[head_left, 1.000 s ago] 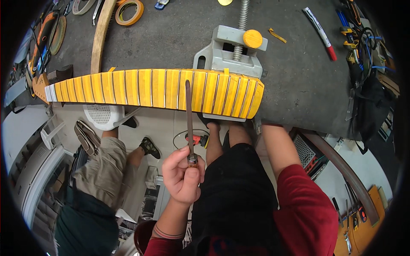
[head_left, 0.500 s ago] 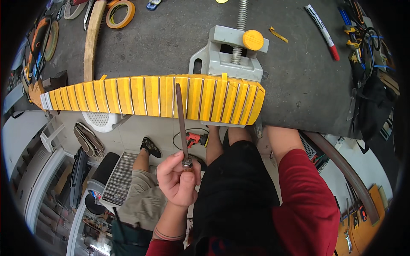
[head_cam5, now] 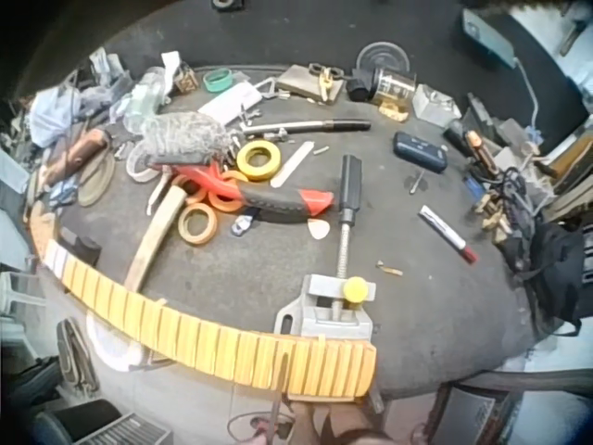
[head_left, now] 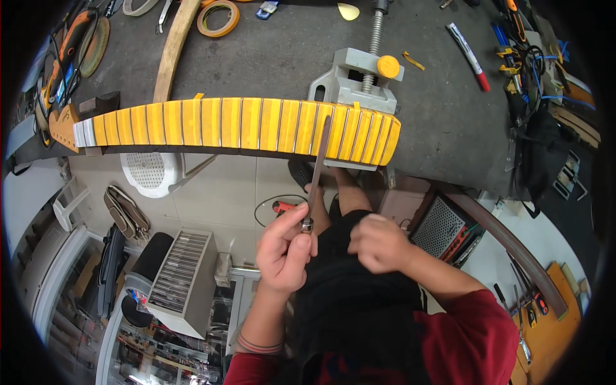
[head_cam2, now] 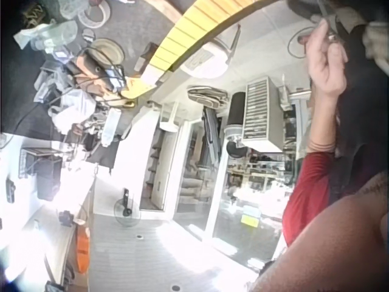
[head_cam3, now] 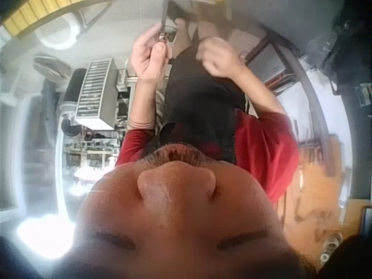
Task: The person files the edges of the frets on a guitar neck using a metal file while the neck is held in a vise, then brushes the neck with a handheld brush.
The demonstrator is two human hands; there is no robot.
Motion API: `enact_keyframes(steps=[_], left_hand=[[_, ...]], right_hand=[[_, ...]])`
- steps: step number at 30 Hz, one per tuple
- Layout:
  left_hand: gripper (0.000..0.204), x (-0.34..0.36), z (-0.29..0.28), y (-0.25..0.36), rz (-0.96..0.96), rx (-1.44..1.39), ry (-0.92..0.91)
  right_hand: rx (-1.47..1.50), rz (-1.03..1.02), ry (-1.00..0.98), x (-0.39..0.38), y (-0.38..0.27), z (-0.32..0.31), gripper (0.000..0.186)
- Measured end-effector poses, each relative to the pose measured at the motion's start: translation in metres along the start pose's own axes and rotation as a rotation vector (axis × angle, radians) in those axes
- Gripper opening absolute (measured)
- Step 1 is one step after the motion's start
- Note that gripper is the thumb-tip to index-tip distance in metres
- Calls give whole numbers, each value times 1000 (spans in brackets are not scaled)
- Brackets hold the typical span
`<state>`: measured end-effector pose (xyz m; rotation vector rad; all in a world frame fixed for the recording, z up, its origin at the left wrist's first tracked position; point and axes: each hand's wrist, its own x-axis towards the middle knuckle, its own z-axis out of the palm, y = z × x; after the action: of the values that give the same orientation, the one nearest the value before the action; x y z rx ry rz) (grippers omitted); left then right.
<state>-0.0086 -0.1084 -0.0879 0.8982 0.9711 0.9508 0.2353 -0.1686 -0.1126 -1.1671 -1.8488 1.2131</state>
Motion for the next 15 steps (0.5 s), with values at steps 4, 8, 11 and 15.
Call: enact_keyframes(steps=[4, 8, 11, 15], left_hand=[[45, -15, -4, -4, 4, 117, 27], [40, -27, -6, -13, 98, 206, -17], [37, 2, 7, -3, 84, 240, 8], [40, 70, 32, 35, -31, 121, 44]], right_hand=[[-247, -198, 250, 64, -36, -51, 24], [-646, -88, 452, 120, -22, -62, 46], [-660, 0, 439, 128, -15, -56, 51], [-624, -40, 497, 132, -2, -43, 50]])
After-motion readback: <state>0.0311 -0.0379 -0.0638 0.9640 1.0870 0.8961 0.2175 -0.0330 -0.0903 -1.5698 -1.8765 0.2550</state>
